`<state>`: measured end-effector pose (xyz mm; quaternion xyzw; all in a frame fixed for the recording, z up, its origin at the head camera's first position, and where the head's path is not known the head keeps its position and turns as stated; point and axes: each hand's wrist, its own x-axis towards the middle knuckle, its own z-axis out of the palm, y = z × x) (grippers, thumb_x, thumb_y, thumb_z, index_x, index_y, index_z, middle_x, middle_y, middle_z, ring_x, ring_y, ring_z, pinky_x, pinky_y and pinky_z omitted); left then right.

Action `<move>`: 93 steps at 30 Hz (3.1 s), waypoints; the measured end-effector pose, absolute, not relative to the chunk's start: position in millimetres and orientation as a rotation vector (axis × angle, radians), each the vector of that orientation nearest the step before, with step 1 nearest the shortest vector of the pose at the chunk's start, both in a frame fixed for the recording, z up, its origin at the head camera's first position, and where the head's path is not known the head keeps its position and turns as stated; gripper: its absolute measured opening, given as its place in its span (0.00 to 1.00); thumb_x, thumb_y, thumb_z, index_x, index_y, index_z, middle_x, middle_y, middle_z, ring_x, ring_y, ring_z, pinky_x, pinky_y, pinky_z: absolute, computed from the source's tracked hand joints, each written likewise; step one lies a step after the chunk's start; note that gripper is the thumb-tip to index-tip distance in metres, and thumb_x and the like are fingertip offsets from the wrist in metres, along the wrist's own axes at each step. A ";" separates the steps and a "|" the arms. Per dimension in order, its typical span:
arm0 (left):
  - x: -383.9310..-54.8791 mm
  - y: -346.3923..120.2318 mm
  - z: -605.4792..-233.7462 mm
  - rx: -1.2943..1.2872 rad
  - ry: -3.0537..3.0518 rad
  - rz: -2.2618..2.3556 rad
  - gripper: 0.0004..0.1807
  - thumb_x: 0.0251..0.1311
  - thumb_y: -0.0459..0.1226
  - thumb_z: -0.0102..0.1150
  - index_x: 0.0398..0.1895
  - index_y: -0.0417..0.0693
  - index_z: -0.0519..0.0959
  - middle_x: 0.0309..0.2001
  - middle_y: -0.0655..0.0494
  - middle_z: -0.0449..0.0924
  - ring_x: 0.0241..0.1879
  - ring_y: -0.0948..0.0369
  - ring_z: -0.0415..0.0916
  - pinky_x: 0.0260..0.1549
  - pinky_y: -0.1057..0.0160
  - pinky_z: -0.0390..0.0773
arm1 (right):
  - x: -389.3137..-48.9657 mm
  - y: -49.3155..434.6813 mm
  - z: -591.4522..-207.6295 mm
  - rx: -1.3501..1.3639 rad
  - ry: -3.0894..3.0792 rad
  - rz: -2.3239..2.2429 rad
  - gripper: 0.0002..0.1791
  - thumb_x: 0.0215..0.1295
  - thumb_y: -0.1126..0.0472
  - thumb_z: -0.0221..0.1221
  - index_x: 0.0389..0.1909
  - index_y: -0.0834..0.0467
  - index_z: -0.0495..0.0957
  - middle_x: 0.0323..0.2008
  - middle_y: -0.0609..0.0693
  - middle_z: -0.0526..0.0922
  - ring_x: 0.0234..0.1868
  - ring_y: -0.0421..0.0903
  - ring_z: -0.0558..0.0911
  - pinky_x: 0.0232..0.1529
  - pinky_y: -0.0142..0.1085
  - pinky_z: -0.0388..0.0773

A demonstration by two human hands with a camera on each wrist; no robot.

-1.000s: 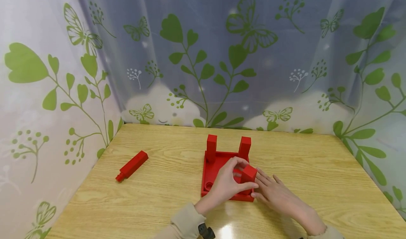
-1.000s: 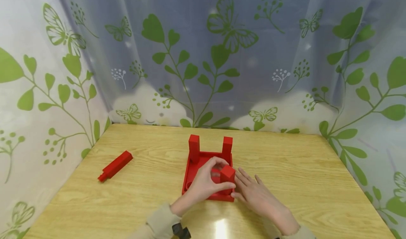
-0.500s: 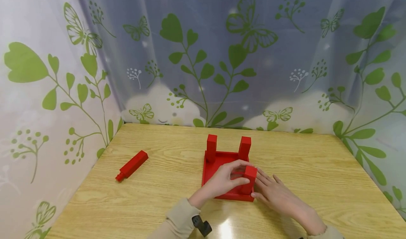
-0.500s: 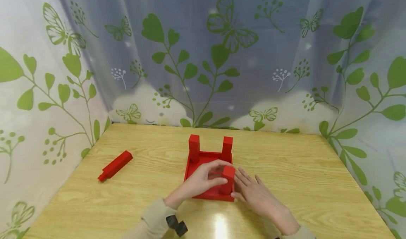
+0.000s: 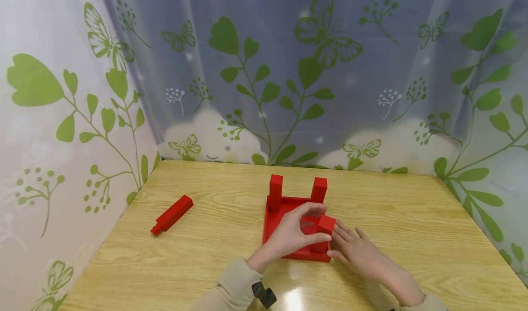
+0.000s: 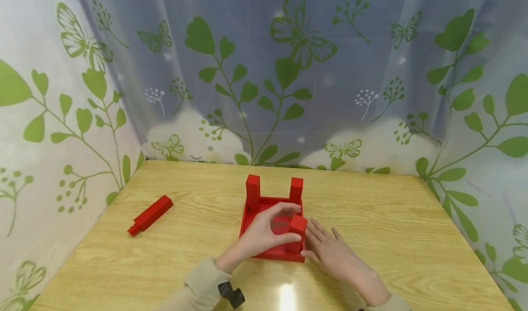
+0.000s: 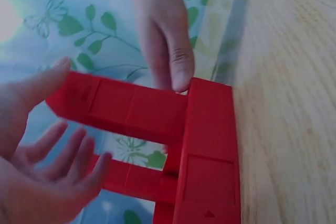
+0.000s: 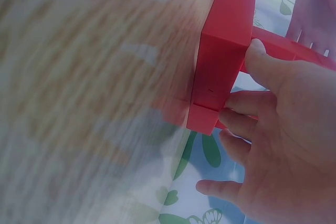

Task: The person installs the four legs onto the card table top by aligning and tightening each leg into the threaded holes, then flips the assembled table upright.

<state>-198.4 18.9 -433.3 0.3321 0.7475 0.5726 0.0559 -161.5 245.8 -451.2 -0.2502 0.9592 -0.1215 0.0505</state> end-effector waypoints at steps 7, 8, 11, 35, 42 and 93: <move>-187.2 27.3 -433.5 0.839 2.488 1.767 0.29 0.52 0.46 0.79 0.56 0.54 0.76 0.51 0.64 0.79 0.48 0.64 0.79 0.49 0.69 0.81 | -161.1 245.8 -450.8 -0.767 2.924 -0.391 0.36 0.75 0.41 0.53 0.70 0.65 0.70 0.73 0.65 0.65 0.74 0.66 0.63 0.67 0.71 0.58; -186.2 28.2 -434.0 0.819 2.501 1.763 0.29 0.51 0.46 0.79 0.55 0.54 0.76 0.51 0.64 0.79 0.47 0.64 0.79 0.48 0.69 0.81 | -160.6 245.7 -450.6 -0.774 2.927 -0.392 0.36 0.75 0.41 0.53 0.70 0.65 0.70 0.73 0.65 0.65 0.73 0.66 0.64 0.67 0.71 0.58; -184.6 31.2 -436.4 0.789 2.518 1.770 0.29 0.51 0.46 0.80 0.54 0.54 0.75 0.49 0.63 0.79 0.45 0.66 0.79 0.47 0.69 0.81 | -159.5 245.4 -450.3 -0.793 2.935 -0.395 0.35 0.75 0.43 0.54 0.70 0.65 0.70 0.72 0.65 0.66 0.73 0.66 0.64 0.66 0.71 0.59; -197.0 22.3 -437.3 0.952 2.204 1.730 0.24 0.66 0.37 0.67 0.64 0.54 0.75 0.59 0.59 0.80 0.57 0.64 0.78 0.58 0.67 0.77 | -160.5 245.8 -450.6 -0.794 2.933 -0.369 0.36 0.76 0.41 0.52 0.69 0.66 0.70 0.72 0.64 0.67 0.74 0.65 0.63 0.66 0.73 0.58; -205.2 18.6 -441.3 1.048 2.051 1.722 0.23 0.69 0.36 0.63 0.66 0.48 0.73 0.60 0.54 0.79 0.59 0.66 0.78 0.58 0.69 0.77 | -160.2 245.8 -449.3 -0.758 2.928 -0.374 0.37 0.75 0.41 0.52 0.73 0.64 0.67 0.74 0.64 0.63 0.74 0.65 0.63 0.67 0.72 0.57; -215.1 -68.3 -433.4 0.924 2.365 1.676 0.28 0.64 0.37 0.69 0.66 0.47 0.74 0.63 0.53 0.79 0.63 0.53 0.76 0.64 0.45 0.74 | -160.4 245.9 -450.6 -0.776 2.910 -0.417 0.38 0.75 0.40 0.51 0.74 0.63 0.65 0.76 0.64 0.60 0.76 0.64 0.59 0.67 0.72 0.57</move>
